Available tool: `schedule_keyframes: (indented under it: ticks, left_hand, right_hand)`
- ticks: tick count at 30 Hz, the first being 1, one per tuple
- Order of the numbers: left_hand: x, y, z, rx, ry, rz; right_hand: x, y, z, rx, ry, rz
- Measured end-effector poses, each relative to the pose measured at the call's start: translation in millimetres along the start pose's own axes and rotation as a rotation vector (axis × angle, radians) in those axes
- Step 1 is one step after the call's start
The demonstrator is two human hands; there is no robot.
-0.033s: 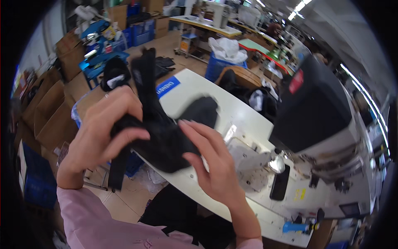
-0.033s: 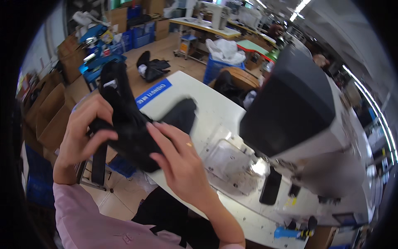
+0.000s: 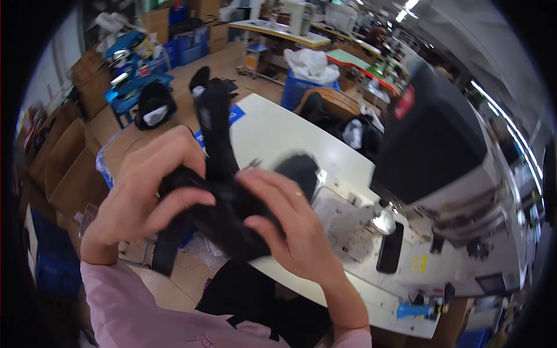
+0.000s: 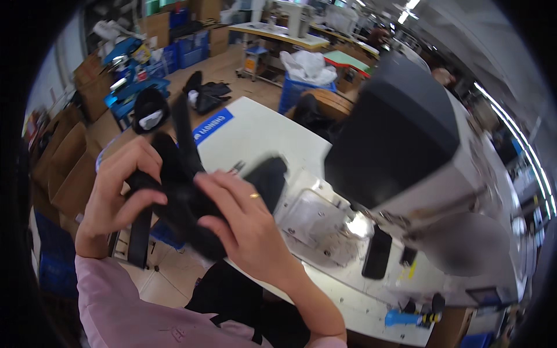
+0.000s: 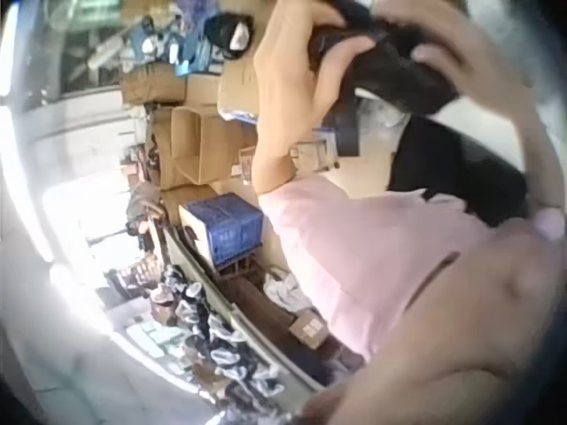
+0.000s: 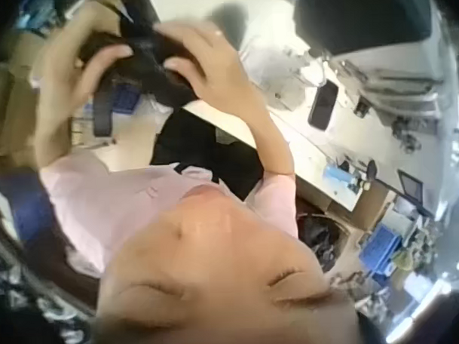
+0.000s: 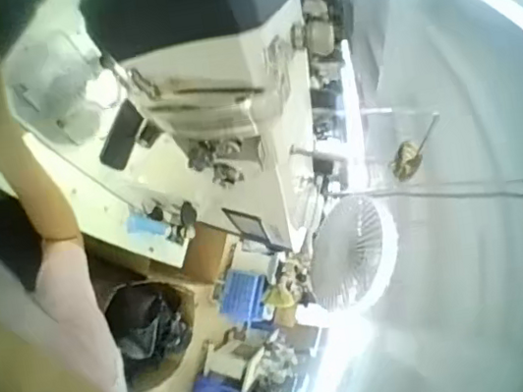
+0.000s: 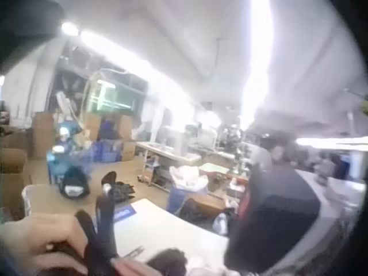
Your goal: The person stitches a shoe component using a sewing machine, trims threads using snips, and stitches another shoe component with the sewing machine.
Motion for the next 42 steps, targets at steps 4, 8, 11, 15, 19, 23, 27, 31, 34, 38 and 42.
schedule_keyframes:
  ticks: [4,8,11,15,19,23,27,31,34,38,42]
  left_hand:
    - [57,-5,34,-0.119,0.081,-0.446]
    - [124,-25,60,-0.024,0.300,-0.814]
    - [179,-17,81,0.000,0.359,-0.907]
    - [237,1,90,-0.011,0.528,-0.848]
    - [254,9,85,-0.269,0.532,-1.098]
    - [260,6,82,-0.311,0.330,-1.134]
    - [274,33,89,-0.481,0.274,-1.009]
    - [281,38,106,-0.248,0.246,-0.890]
    - [280,39,104,-0.245,0.243,-0.880]
    - [281,43,104,-0.247,0.218,-0.871]
    - [280,42,103,-0.248,0.205,-0.855]
  right_hand:
    - [-33,-20,-47,0.381,0.254,0.414]
    - [-52,-19,-103,0.540,0.286,0.537]
    - [-71,-56,-135,0.787,0.094,0.639]
    - [-92,-89,-147,0.793,-0.159,0.713]
    - [-115,-111,-168,0.922,-0.383,0.756]
    - [-107,-114,-171,0.855,-0.450,0.631]
    - [-96,-120,-167,0.842,-0.523,0.569]
    - [-87,-120,-168,0.782,-0.654,0.567]
    - [-82,-116,-165,0.775,-0.749,0.572]
    - [-81,-115,-164,0.743,-0.793,0.612]
    - [-80,-116,-165,0.720,-0.794,0.608]
Point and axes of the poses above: each hand's wrist, its own z-axis towards the middle knuckle, its own x-axis out of the palm, y = z × x, the point moved 6 cm from there along z, towards the middle knuckle, and after that the axes turned 12 degrees about x, right-handed, at the moved point
